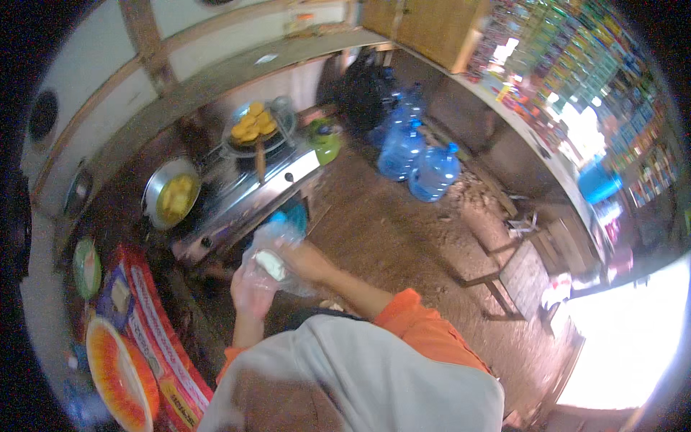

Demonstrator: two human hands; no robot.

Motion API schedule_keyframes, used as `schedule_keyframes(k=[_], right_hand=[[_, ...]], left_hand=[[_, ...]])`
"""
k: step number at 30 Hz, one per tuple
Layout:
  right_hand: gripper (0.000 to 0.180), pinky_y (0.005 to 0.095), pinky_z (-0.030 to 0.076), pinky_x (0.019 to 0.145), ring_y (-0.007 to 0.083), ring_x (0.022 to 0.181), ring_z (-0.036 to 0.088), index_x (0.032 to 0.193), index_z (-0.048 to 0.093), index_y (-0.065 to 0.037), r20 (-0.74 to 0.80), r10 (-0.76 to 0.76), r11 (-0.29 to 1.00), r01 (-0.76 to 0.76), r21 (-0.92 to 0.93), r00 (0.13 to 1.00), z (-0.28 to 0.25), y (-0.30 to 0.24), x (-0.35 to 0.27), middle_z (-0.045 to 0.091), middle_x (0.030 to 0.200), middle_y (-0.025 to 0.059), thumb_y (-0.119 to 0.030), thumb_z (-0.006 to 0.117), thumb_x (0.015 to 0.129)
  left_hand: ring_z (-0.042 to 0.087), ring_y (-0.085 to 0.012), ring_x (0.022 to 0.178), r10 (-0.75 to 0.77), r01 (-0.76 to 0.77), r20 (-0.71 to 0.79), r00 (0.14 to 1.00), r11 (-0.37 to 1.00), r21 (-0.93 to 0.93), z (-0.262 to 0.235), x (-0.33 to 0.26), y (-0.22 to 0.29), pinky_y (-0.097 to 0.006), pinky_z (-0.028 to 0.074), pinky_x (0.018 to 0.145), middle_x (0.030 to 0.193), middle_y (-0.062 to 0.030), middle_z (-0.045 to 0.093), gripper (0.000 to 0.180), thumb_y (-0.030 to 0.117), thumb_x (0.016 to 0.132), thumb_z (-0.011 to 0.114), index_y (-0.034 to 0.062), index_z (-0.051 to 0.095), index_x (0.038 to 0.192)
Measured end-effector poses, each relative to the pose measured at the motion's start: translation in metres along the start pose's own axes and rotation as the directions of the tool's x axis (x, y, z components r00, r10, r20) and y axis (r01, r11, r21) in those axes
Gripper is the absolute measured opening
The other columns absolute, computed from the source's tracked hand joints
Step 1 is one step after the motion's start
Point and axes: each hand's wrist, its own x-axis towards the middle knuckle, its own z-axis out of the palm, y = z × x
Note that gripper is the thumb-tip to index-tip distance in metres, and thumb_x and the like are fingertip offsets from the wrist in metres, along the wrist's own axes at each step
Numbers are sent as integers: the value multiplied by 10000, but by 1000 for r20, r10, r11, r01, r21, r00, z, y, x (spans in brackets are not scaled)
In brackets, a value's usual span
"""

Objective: The person mixes flour in a bowl by hand, fills small pieces of dough with a dark filling, and fries the prepared dough balls in a pan of oil on a portable stove.

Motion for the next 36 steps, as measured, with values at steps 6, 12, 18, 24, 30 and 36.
schedule_keyframes(k=[6,12,18,24,30,36], right_hand=[[337,279,442,782,175,856,567,1082,540,-12,-137,-31,795,108,597,990,-23,15,-32,588,944,89,-274,425,902],[266,282,477,659,153,738,575,1014,519,1,76,-72,680,-7,733,994,15,7,-11,579,874,83,-214,489,859],[557,354,344,916,211,1104,425,1221,400,-6,26,-325,725,231,649,945,2,0,9,454,1190,163,-386,524,833],[490,359,228,1023,270,1230,331,1268,371,3,410,-561,806,588,72,719,39,-45,18,397,1287,180,-321,413,903],[403,359,374,913,265,1041,490,1152,447,35,426,-8,659,-315,683,905,94,-75,65,507,1146,173,-279,346,919],[334,314,383,874,184,986,503,1149,469,-16,51,-369,915,353,195,928,186,-134,87,534,1087,105,-216,476,882]], left_hand=[[428,-319,1124,106,-106,-2,994,993,53,21,4,-2,-510,340,930,1209,-162,450,509,342,831,349,44,367,1243],[484,-279,1040,272,-272,2,962,962,10,23,1,-8,-449,387,886,1129,-153,498,503,351,838,342,47,389,1236],[422,-280,1125,394,-392,-21,919,907,-156,14,-5,-1,-417,336,949,1201,-136,455,512,340,825,362,57,372,1252],[382,-275,1176,566,-580,-128,814,797,-167,3,-35,13,-406,291,989,1269,-106,413,499,318,833,347,80,363,1271],[307,-293,1250,750,-772,-185,635,606,-193,-30,-99,48,-458,286,994,1335,-161,341,481,281,828,346,68,375,1258],[376,-301,1189,782,-826,-264,564,536,-175,-55,-165,93,-540,329,922,1266,-143,407,479,305,821,411,94,376,1249]])
